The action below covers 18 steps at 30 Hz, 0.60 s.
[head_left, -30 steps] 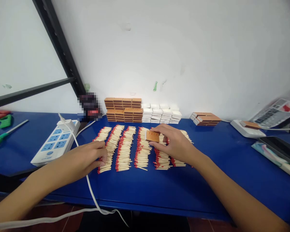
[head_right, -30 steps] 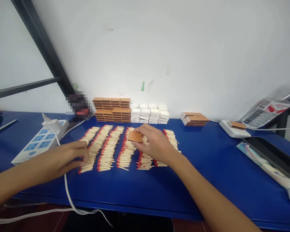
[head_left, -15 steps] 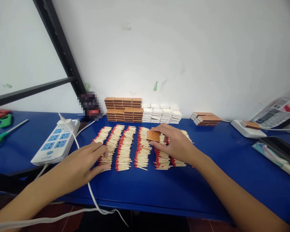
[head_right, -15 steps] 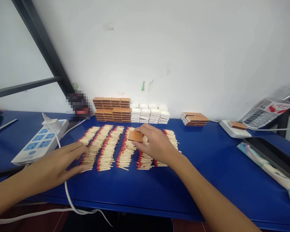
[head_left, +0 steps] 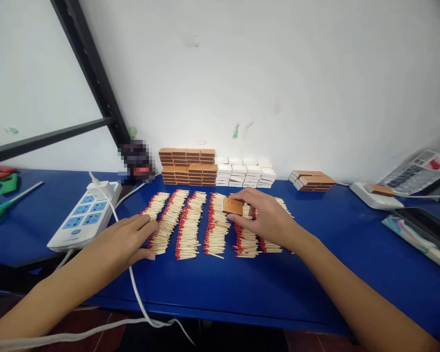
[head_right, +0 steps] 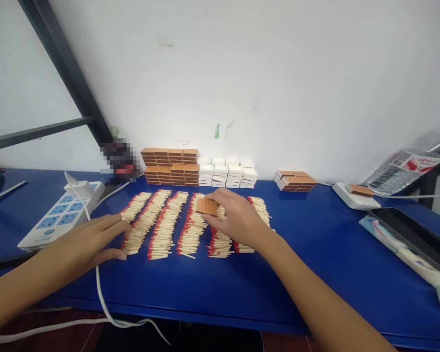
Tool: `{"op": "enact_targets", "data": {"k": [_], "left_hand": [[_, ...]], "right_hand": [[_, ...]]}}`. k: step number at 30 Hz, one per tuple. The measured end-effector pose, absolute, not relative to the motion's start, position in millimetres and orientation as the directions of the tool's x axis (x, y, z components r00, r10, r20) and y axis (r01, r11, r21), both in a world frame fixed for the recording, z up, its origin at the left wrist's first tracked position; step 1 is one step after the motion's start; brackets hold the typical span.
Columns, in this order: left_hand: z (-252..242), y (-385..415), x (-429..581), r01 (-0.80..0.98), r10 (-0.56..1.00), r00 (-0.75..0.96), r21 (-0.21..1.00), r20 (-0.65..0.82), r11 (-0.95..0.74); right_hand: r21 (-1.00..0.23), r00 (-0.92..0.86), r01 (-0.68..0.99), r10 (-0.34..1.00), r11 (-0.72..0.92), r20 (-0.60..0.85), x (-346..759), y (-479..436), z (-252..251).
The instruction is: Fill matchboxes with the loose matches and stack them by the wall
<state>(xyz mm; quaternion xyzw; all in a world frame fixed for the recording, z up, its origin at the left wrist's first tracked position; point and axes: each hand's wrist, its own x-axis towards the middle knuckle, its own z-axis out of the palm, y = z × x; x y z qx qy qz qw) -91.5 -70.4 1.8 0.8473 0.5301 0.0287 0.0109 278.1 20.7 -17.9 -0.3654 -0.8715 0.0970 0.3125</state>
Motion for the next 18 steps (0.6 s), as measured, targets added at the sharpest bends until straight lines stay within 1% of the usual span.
{"op": "enact_targets", "data": {"k": [5,13,18], "left_hand": [[-6.6,-71.7,-104.3,0.905,0.899,0.421,0.011,0.118,-0.425],[-16.3,-73.1,-118.3,0.916,0.907,0.399,-0.022,0.134,-0.4],[-13.8,-69.7,-111.5,0.928,0.93,0.365,0.059,0.043,-0.367]], "right_hand": [[-0.387,-0.537,0.579,0.693,0.718,0.482,278.6,20.8,-18.5],[-0.385,-0.537,0.582,0.694,0.716,0.48,279.5,20.9,-19.6],[-0.381,-0.535,0.578,0.688,0.722,0.491,279.0,21.8,-20.0]]}}
